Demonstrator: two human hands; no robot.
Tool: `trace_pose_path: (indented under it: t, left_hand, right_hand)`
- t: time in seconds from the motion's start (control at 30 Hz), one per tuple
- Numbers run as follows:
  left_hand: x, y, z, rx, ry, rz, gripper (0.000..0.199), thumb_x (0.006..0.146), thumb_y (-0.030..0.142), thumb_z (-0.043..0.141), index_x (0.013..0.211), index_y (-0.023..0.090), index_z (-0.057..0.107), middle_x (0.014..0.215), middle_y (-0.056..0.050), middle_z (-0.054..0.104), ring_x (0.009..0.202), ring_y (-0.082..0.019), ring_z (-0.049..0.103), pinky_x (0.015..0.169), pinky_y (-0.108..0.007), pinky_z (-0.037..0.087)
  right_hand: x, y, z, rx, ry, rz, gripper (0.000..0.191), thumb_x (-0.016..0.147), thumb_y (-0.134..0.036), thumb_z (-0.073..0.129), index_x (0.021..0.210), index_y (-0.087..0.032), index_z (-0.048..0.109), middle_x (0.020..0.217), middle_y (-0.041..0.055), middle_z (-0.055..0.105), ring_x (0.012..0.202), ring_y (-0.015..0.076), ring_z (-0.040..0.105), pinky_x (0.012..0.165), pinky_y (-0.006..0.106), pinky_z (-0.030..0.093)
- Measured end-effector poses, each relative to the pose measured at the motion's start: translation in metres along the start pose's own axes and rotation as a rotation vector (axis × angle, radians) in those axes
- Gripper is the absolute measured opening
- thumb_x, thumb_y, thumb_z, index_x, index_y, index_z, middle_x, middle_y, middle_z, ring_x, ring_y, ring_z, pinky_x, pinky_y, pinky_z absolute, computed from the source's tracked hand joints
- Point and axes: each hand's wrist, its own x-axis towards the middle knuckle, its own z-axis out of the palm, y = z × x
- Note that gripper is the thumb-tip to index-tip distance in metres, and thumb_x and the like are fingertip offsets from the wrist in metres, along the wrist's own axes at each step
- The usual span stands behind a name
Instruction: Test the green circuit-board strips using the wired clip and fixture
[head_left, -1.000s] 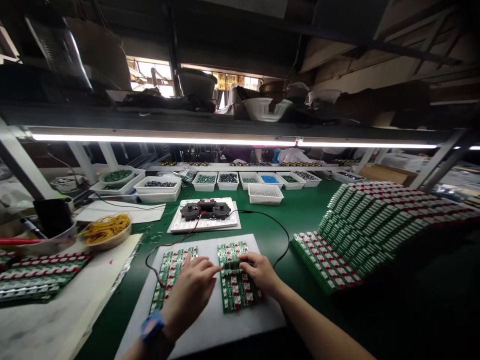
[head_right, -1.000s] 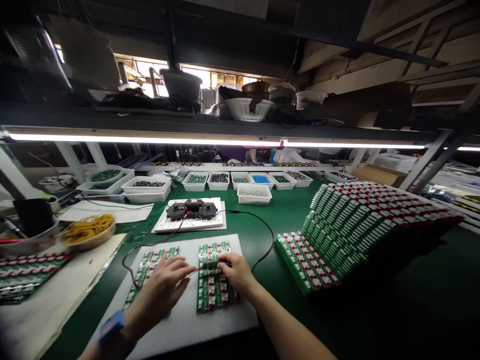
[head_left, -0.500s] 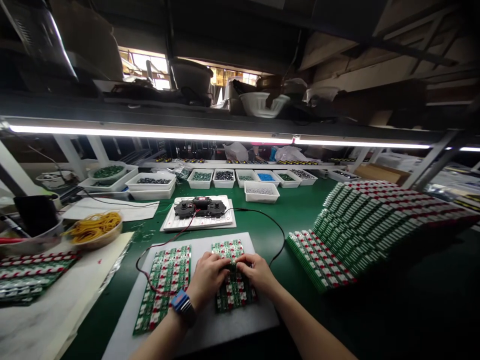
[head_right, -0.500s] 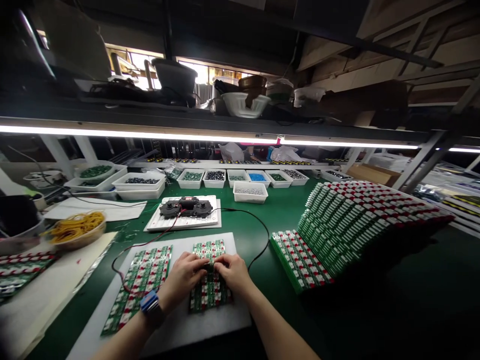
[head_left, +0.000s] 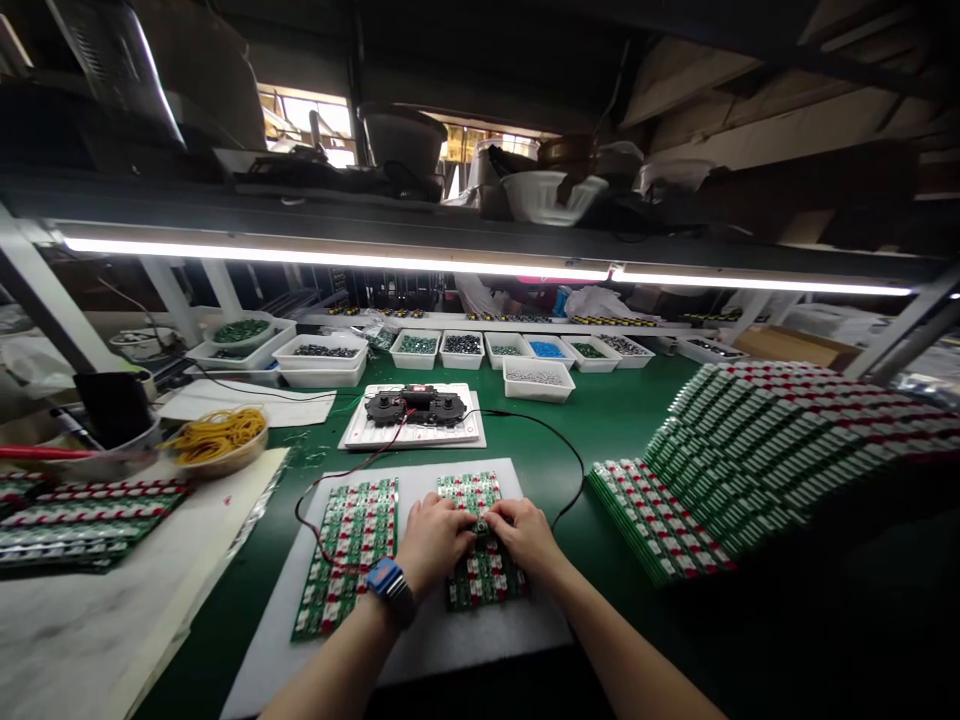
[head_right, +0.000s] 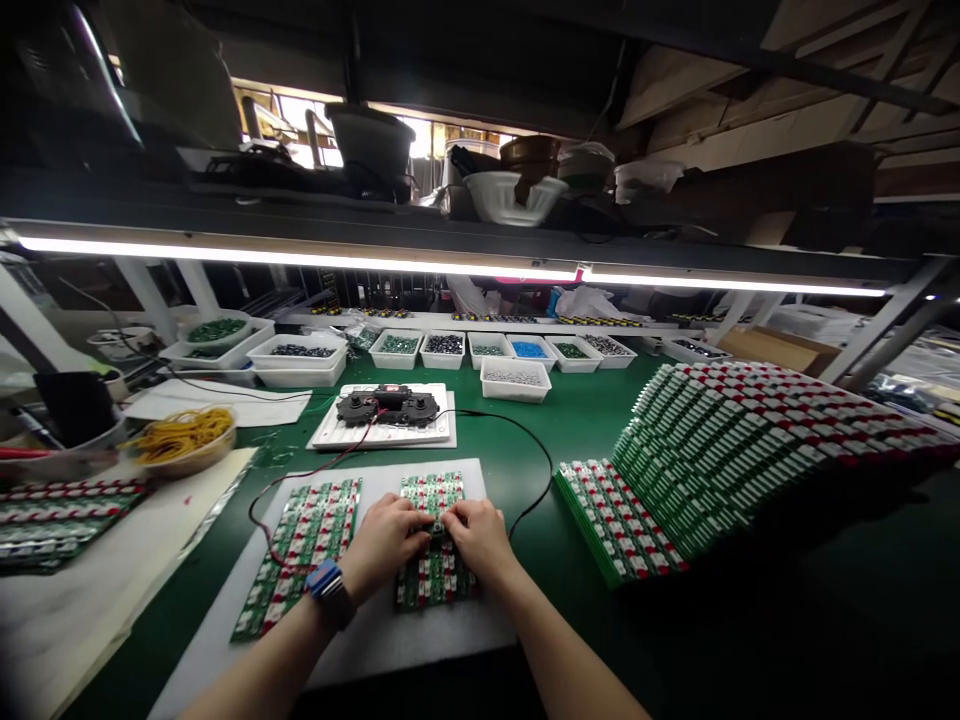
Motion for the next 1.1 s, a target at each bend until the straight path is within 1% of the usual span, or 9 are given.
trace_pose_path:
  t: [0.1,0.2,0.3,0.4,0.47,0.6,0.73,0.97,1.1]
  left_hand:
    - [-0.002,0.004,-0.001,0.018,-0.005,-0.018,0.026,0.088,0.028,0.060,0.111,0.030,0.072,0.101,-0.006,0.069,0.107,-0.027,0.054,0.097,-0.043,0.041]
    - [-0.003,0.008,-0.001,0.042,-0.009,-0.030,0.027,0.089,0.027,0.058,0.112,0.030,0.071,0.104,-0.007,0.068,0.110,-0.028,0.054,0.099,-0.046,0.040]
    - [-0.003,0.011,-0.003,0.051,-0.017,-0.043,0.026,0.089,0.025,0.057,0.110,0.029,0.072,0.104,-0.007,0.068,0.111,-0.029,0.054,0.099,-0.049,0.039]
    - [-0.003,0.012,-0.004,0.042,-0.023,-0.056,0.024,0.088,0.026,0.057,0.105,0.029,0.073,0.101,-0.007,0.068,0.110,-0.029,0.054,0.097,-0.047,0.041]
    - [-0.003,0.011,-0.003,0.033,-0.018,-0.058,0.022,0.088,0.026,0.058,0.104,0.028,0.074,0.100,-0.007,0.067,0.109,-0.028,0.054,0.097,-0.045,0.041]
    - [-0.004,0.007,0.003,0.011,0.015,-0.041,0.022,0.089,0.026,0.058,0.105,0.028,0.072,0.100,-0.006,0.067,0.106,-0.026,0.054,0.096,-0.042,0.041]
    - [-0.004,0.004,0.007,-0.004,0.025,-0.035,0.021,0.089,0.027,0.057,0.104,0.027,0.072,0.101,-0.005,0.066,0.106,-0.026,0.054,0.097,-0.041,0.040]
    - [-0.006,0.003,0.009,0.001,0.037,-0.027,0.022,0.089,0.027,0.057,0.105,0.026,0.072,0.100,-0.006,0.066,0.105,-0.026,0.054,0.096,-0.041,0.040]
    - [-0.005,0.002,0.010,-0.019,0.051,-0.007,0.022,0.089,0.025,0.056,0.104,0.025,0.072,0.099,-0.006,0.066,0.104,-0.025,0.054,0.096,-0.039,0.041]
  right_hand:
    - [0.001,-0.003,0.001,-0.004,0.006,0.024,0.019,0.086,-0.028,0.056,0.075,-0.022,0.070,0.081,0.0014,0.073,0.086,0.0205,0.061,0.077,0.029,0.039]
    - [0.003,-0.005,-0.001,-0.038,-0.028,0.032,0.018,0.085,-0.025,0.057,0.073,-0.021,0.069,0.080,0.0014,0.072,0.083,0.0195,0.061,0.074,0.028,0.037]
    - [0.007,-0.005,-0.001,-0.087,-0.060,0.022,0.020,0.087,-0.029,0.056,0.073,-0.021,0.068,0.078,0.0010,0.071,0.079,0.0184,0.061,0.071,0.027,0.035]
    - [0.009,-0.004,0.002,-0.107,-0.033,0.028,0.023,0.086,-0.038,0.061,0.071,-0.021,0.067,0.075,0.0007,0.070,0.080,0.0192,0.059,0.070,0.027,0.034]
    - [0.009,-0.004,0.005,-0.091,-0.016,0.046,0.023,0.083,-0.040,0.065,0.071,-0.021,0.067,0.075,0.0007,0.070,0.082,0.0199,0.059,0.071,0.027,0.034]
    - [0.004,-0.002,0.009,-0.087,0.031,0.017,0.021,0.086,-0.036,0.062,0.073,-0.021,0.067,0.077,0.0003,0.070,0.085,0.0201,0.058,0.074,0.027,0.034]
    - [-0.001,0.000,0.011,-0.118,0.074,-0.017,0.024,0.091,-0.035,0.056,0.074,-0.021,0.068,0.079,0.0011,0.070,0.084,0.0203,0.058,0.073,0.028,0.032]
    - [-0.001,0.001,0.012,-0.142,0.091,-0.038,0.023,0.092,-0.032,0.055,0.075,-0.021,0.067,0.079,0.0020,0.070,0.084,0.0211,0.057,0.073,0.029,0.032]
    - [-0.001,0.002,0.013,-0.152,0.098,-0.038,0.023,0.092,-0.032,0.056,0.075,-0.021,0.067,0.078,0.0016,0.069,0.084,0.0210,0.057,0.073,0.029,0.032]
